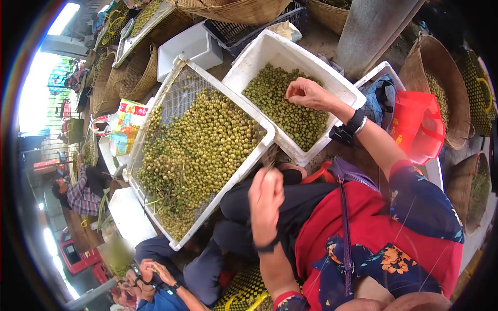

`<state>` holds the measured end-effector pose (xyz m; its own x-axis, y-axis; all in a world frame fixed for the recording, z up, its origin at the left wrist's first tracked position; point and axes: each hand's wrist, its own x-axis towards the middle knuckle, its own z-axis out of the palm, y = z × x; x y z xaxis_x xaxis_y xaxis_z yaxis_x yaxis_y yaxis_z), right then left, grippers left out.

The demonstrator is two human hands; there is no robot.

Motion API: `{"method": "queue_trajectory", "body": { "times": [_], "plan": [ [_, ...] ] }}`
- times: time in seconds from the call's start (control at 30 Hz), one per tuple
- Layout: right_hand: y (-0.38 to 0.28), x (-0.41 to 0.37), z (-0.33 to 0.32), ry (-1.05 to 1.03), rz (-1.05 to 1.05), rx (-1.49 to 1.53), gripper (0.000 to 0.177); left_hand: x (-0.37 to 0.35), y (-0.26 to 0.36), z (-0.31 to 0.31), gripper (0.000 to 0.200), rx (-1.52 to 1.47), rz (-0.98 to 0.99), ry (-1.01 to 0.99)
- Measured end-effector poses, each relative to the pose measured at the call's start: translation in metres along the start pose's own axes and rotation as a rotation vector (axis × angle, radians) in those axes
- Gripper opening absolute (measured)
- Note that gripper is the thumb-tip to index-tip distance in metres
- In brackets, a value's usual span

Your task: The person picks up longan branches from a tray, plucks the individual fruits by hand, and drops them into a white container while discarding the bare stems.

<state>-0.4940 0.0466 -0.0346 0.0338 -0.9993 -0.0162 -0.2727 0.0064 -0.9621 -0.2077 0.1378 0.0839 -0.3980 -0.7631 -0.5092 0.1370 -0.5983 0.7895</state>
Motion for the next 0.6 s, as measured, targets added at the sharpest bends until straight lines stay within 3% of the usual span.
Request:
{"method": "queue_trajectory", "body": {
  "times": [0.03, 0.17, 0.27, 0.33, 0.37, 0.43, 0.5, 0.57, 0.6],
  "plan": [
    [0.003, 0.0, -0.005, -0.012, -0.093, -0.365, 0.015, -0.027, 0.009, 0.0, 0.016, 0.065, 0.109, 0.217],
    [0.004, 0.007, 0.007, -0.217, -0.133, -0.384, 0.015, -0.113, -0.008, -0.066, 0.02, 0.271, 0.491, 0.854],
    [-0.051, 0.014, 0.041, -0.311, -0.263, -0.305, 0.012, -0.166, -0.05, -0.132, 0.019, 0.182, 0.37, 1.128],
    [-0.092, 0.021, 0.06, -0.412, -0.308, -0.226, 0.012, -0.199, -0.097, -0.174, 0.024, 0.164, 0.159, 1.229],
    [-0.097, 0.031, 0.072, -0.448, -0.433, -0.211, 0.012, -0.215, -0.135, -0.2, 0.035, 0.402, 0.057, 1.242],
    [-0.111, 0.055, 0.1, -0.585, -0.412, -0.203, 0.012, -0.22, -0.151, -0.192, 0.046, 1.247, -0.249, 1.335],
    [-0.101, 0.082, 0.135, -0.636, -0.533, -0.249, 0.012, -0.212, -0.133, -0.186, 0.043, 1.088, -0.198, 1.368],
    [-0.093, 0.092, 0.176, -0.558, -0.647, -0.465, 0.011, -0.203, -0.098, -0.19, 0.036, 0.736, 0.211, 1.195],
    [-0.092, 0.092, 0.196, -0.577, -0.657, -0.438, 0.009, -0.193, -0.08, -0.193, 0.031, 0.629, 0.245, 1.169]
  ]
}}
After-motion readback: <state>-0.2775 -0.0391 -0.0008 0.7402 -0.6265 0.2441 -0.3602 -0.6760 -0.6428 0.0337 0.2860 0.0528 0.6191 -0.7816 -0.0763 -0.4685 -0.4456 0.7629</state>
